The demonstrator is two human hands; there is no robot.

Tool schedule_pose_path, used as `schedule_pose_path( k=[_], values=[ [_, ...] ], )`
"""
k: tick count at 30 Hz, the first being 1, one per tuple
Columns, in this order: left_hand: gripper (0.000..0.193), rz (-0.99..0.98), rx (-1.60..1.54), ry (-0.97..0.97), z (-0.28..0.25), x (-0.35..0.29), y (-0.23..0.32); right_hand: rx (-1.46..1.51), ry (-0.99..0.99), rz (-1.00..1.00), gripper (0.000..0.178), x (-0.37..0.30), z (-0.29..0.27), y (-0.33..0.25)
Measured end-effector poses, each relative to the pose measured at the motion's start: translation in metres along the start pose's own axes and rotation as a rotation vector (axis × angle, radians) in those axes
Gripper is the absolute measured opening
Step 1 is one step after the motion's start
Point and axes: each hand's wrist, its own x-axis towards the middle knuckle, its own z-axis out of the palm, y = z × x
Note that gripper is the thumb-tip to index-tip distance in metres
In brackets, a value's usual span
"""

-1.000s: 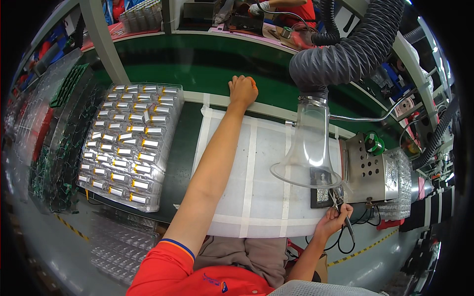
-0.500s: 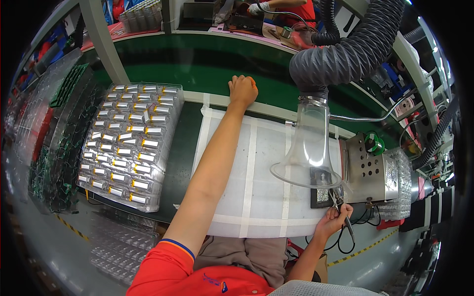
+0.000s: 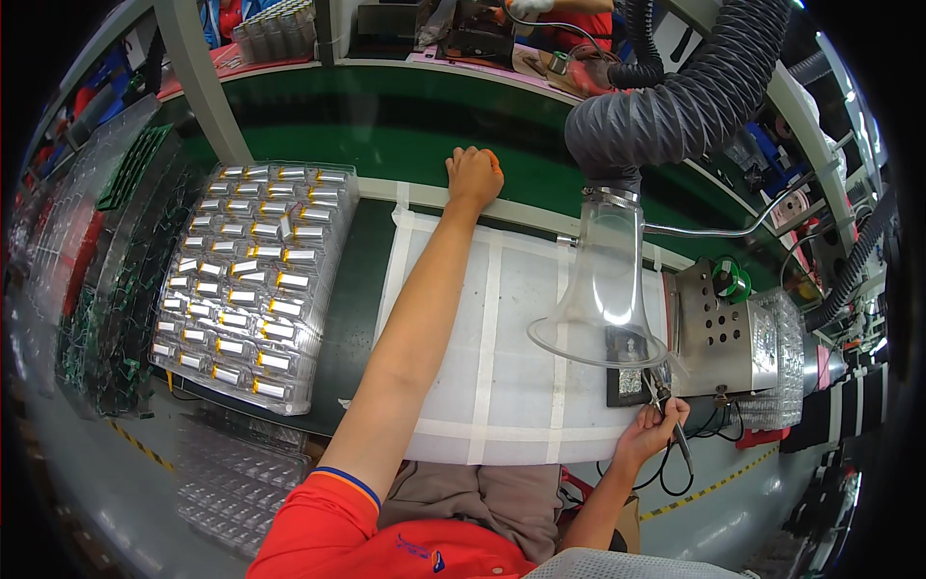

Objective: Soldering electronic components onto printed circuit boards inside plastic housings.

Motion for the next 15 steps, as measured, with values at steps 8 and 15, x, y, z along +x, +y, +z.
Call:
schedule_pose_path(
  k=[8, 15],
  values=[
    [0.012, 0.008, -0.012, 0.013, 0.0000, -0.0006, 0.0000, -0.019, 0.006, 0.002, 0.011, -0.0015, 0.0026, -0.0019],
    [0.012, 0.015, -0.023, 0.027, 0.0010, -0.0007, -0.0004, -0.010, -0.007, 0.001, 0.010, -0.0013, 0.0022, -0.0015]
  ],
)
